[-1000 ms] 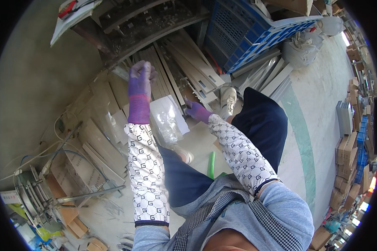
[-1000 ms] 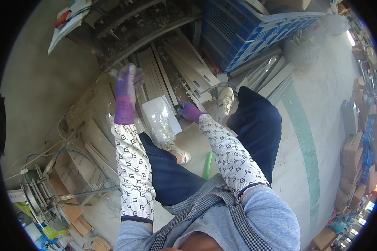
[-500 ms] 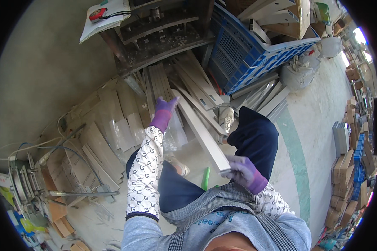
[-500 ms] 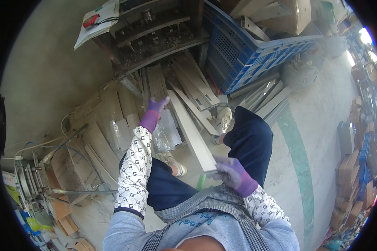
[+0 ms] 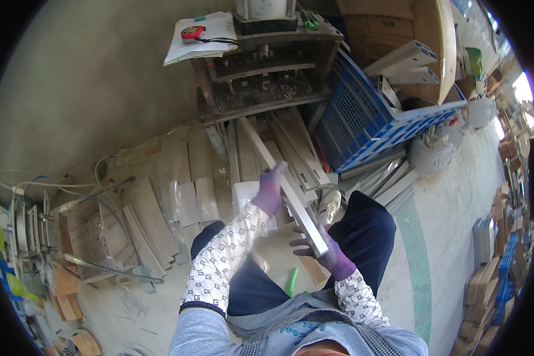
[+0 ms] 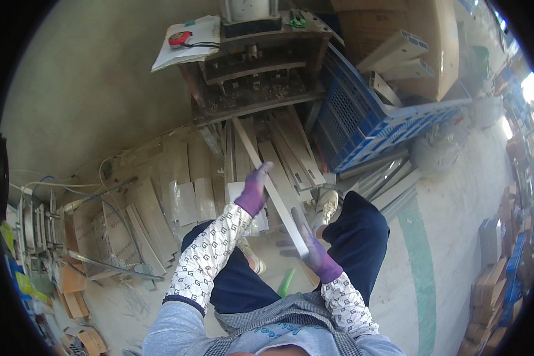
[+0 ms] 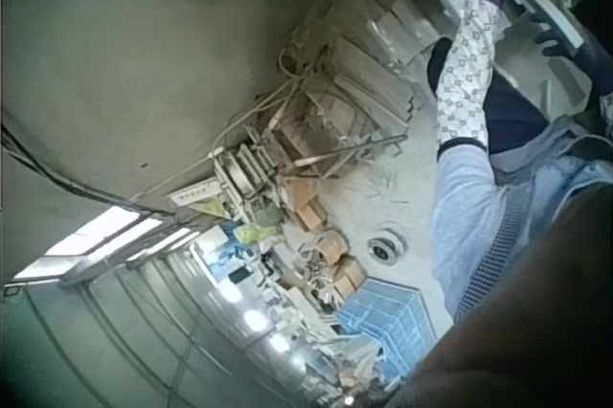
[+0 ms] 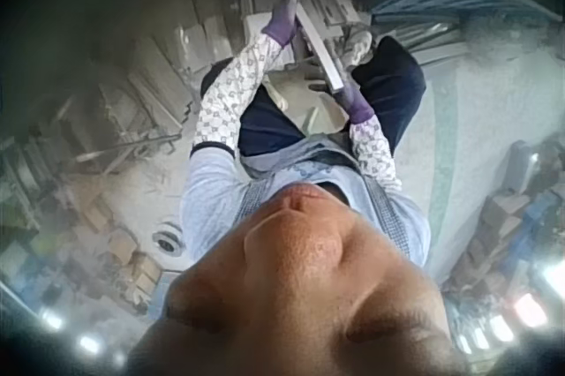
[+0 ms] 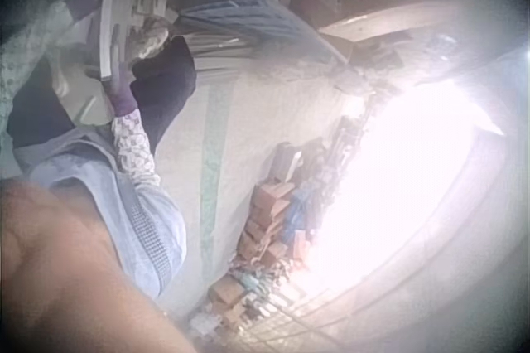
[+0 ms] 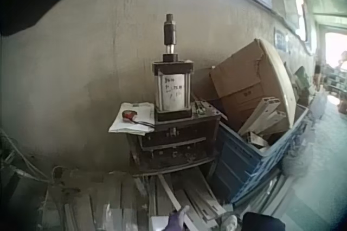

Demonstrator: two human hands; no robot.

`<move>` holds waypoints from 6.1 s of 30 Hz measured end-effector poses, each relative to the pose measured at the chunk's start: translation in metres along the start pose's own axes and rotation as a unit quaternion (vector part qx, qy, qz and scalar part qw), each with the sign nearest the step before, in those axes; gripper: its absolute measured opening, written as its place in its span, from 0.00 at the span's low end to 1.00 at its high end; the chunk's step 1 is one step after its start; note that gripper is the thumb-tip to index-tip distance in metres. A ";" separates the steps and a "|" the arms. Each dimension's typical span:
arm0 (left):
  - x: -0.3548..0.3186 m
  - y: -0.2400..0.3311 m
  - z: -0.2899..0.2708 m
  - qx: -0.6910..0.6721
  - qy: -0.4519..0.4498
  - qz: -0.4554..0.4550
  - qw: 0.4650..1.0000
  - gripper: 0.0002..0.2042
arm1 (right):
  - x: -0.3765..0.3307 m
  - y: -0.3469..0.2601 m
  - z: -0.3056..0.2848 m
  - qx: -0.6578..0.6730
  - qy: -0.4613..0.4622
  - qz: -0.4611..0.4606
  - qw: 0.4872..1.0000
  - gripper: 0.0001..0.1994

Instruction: The recorder uses a utility knife and a tape measure to process and measure wooden boards in a workshop setting.

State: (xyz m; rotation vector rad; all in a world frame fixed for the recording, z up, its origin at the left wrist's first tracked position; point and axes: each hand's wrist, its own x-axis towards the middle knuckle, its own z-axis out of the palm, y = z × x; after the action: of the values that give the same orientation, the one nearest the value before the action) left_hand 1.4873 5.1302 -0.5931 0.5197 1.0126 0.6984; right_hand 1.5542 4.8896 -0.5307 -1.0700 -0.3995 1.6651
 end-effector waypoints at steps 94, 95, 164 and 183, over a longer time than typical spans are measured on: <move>0.055 0.067 0.016 0.052 -0.056 0.199 0.977 0.23 | 0.088 -0.043 0.010 -0.377 0.094 -0.201 0.899 0.46; 0.064 0.067 0.010 0.030 -0.025 0.217 0.975 0.18 | 0.094 -0.043 0.013 -0.377 0.087 -0.205 0.899 0.46; -0.068 -0.003 0.009 0.483 0.100 0.589 0.640 0.35 | -0.041 -0.044 -0.003 -0.071 0.032 -0.036 0.996 0.39; 0.018 0.069 0.046 0.050 -0.021 0.115 0.992 0.27 | 0.022 -0.004 0.005 -0.112 0.042 -0.093 0.988 0.37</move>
State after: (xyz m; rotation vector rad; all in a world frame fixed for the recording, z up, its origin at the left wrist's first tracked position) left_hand 1.5152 5.1863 -0.5362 0.7437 0.9612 0.8396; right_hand 1.5518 4.9119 -0.5346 -1.2241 -0.6226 1.4283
